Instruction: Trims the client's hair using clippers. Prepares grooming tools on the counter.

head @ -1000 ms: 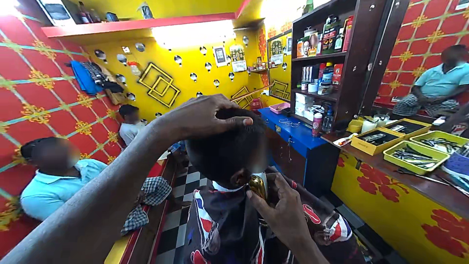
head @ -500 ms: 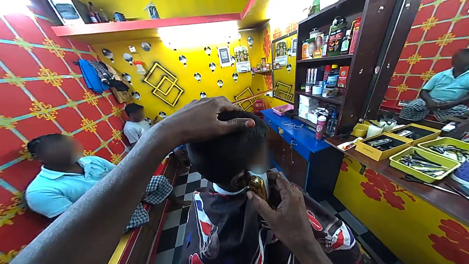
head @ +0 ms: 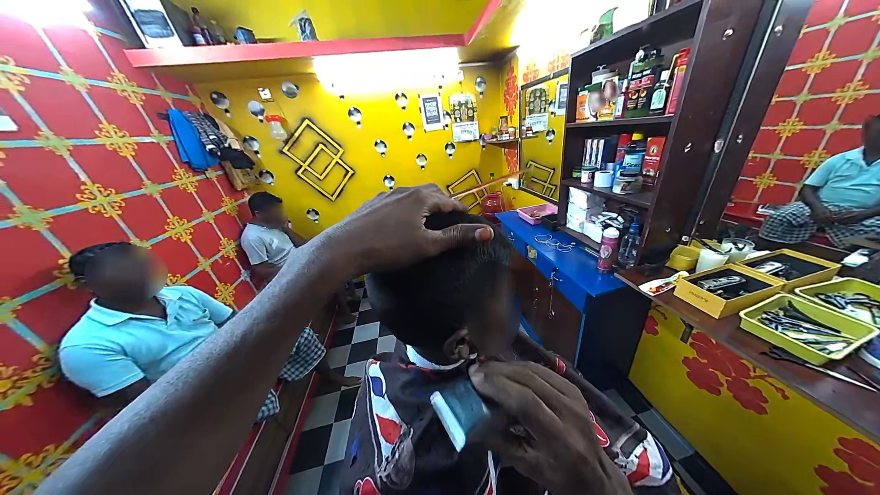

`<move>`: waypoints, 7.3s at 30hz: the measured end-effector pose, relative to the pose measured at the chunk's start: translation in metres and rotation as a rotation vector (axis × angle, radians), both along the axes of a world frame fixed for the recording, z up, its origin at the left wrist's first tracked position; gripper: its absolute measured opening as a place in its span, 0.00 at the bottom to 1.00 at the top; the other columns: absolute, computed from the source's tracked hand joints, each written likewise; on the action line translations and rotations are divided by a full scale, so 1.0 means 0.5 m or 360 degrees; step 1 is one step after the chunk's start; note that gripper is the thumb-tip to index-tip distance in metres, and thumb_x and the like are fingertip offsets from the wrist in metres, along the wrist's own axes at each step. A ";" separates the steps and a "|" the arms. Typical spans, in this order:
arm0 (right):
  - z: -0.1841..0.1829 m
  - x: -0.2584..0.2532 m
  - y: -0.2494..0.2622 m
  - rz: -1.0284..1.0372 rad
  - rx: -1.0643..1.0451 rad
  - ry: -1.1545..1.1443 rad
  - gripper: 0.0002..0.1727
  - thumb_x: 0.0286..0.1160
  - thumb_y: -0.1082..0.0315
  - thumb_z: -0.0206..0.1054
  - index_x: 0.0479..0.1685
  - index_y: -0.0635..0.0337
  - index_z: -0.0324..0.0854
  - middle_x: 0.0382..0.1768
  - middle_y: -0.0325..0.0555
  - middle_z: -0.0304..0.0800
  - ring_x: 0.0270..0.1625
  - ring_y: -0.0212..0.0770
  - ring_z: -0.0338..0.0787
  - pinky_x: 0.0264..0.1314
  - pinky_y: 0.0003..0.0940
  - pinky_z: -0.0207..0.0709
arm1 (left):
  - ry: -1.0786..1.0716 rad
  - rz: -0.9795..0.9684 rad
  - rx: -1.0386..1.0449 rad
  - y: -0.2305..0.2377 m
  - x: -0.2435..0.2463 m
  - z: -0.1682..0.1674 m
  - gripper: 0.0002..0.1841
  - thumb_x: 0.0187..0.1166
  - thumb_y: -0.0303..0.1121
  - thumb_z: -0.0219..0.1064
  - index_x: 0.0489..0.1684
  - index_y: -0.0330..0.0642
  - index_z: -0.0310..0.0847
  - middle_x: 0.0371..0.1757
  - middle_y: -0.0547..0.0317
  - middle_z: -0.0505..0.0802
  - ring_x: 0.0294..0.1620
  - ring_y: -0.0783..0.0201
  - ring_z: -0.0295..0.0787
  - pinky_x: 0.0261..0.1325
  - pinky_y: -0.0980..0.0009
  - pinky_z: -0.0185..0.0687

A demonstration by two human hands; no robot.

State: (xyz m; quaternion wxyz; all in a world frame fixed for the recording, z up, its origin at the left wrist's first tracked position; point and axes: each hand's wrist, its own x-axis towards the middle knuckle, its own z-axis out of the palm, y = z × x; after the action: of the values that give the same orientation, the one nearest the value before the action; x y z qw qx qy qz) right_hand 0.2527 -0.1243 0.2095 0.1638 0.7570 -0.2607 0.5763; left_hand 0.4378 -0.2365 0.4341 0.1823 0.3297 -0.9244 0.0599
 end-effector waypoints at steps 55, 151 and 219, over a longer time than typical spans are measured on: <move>-0.004 0.203 0.011 -0.1207 0.0871 -0.0280 0.27 0.71 0.35 0.68 0.47 0.49 0.90 0.27 0.27 0.89 0.27 0.24 0.86 0.29 0.27 0.82 | -0.0288 -0.0530 0.0513 -0.124 -0.031 0.040 0.39 0.69 0.76 0.60 0.63 0.55 0.90 0.54 0.54 0.94 0.57 0.58 0.89 0.62 0.45 0.79; -0.129 0.052 0.174 0.0169 0.1474 -0.1664 0.43 0.72 0.38 0.72 0.78 0.57 0.61 0.38 0.40 0.86 0.29 0.33 0.86 0.26 0.26 0.82 | 0.1347 -0.0754 -0.0621 0.024 0.166 -0.192 0.25 0.91 0.35 0.56 0.88 0.51 0.62 0.63 0.57 0.90 0.33 0.69 0.87 0.31 0.71 0.84; 0.052 0.055 0.025 -0.0300 0.0982 -0.0701 0.25 0.69 0.42 0.75 0.60 0.45 0.89 0.49 0.25 0.92 0.49 0.21 0.89 0.50 0.21 0.86 | 0.0102 -0.0303 -0.0553 0.128 0.068 -0.450 0.23 0.73 0.27 0.61 0.60 0.66 0.92 0.70 0.47 0.88 0.39 0.54 0.93 0.35 0.61 0.86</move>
State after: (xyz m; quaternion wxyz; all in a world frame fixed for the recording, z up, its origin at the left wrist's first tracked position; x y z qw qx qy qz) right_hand 0.2801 -0.1120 0.2356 -0.0792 0.6018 -0.5190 0.6019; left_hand 0.4715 -0.1724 0.2093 0.2706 0.2063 -0.9208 0.1904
